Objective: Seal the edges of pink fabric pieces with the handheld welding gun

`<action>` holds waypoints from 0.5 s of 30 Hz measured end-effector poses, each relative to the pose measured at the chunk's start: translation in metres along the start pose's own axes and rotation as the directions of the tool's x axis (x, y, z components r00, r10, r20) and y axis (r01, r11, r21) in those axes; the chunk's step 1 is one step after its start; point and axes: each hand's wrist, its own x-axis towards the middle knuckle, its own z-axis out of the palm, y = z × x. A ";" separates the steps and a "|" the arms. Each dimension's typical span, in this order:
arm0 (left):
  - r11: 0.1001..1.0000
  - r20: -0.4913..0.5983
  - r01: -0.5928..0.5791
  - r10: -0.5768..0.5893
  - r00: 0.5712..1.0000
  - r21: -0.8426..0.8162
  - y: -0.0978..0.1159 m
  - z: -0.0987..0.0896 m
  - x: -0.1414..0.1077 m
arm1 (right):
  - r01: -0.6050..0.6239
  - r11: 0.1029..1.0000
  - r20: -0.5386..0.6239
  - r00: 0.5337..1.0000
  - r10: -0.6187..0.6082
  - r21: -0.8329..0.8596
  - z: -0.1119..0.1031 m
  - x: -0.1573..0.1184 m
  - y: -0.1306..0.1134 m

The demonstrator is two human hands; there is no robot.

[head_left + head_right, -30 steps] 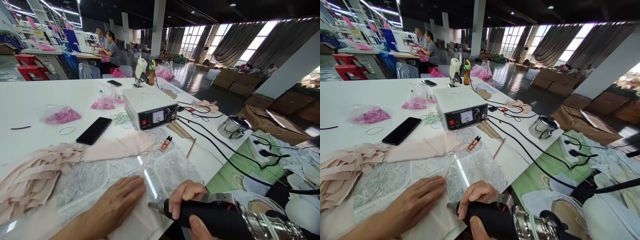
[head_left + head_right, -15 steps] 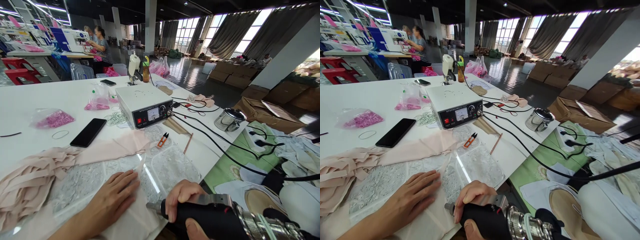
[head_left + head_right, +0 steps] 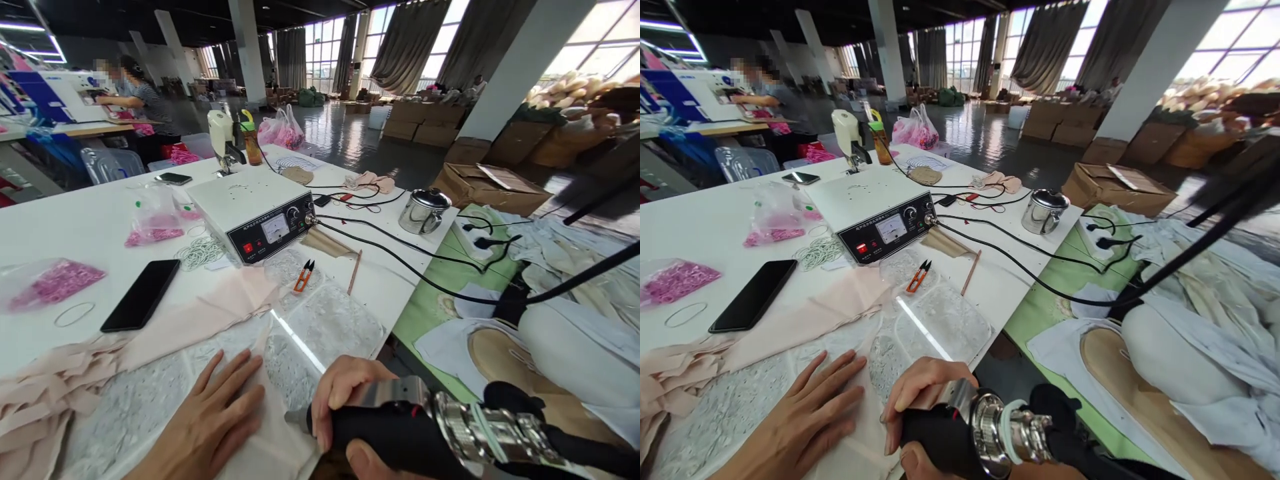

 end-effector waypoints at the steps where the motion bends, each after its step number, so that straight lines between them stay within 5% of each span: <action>1: 1.000 0.011 -0.008 0.008 1.000 0.006 -0.001 -0.001 0.000 | 0.006 1.000 -0.030 1.000 -0.006 -0.015 0.003 0.001 0.000; 5: 0.998 -0.017 0.038 -0.039 0.999 -0.050 0.005 -0.006 0.004 | 0.040 0.999 -0.094 0.995 -0.038 0.020 0.012 0.006 -0.001; 15: 0.986 0.054 -0.045 0.054 0.997 -0.161 0.016 -0.015 0.002 | 0.021 0.999 -0.056 0.998 -0.023 -0.035 0.006 0.005 -0.001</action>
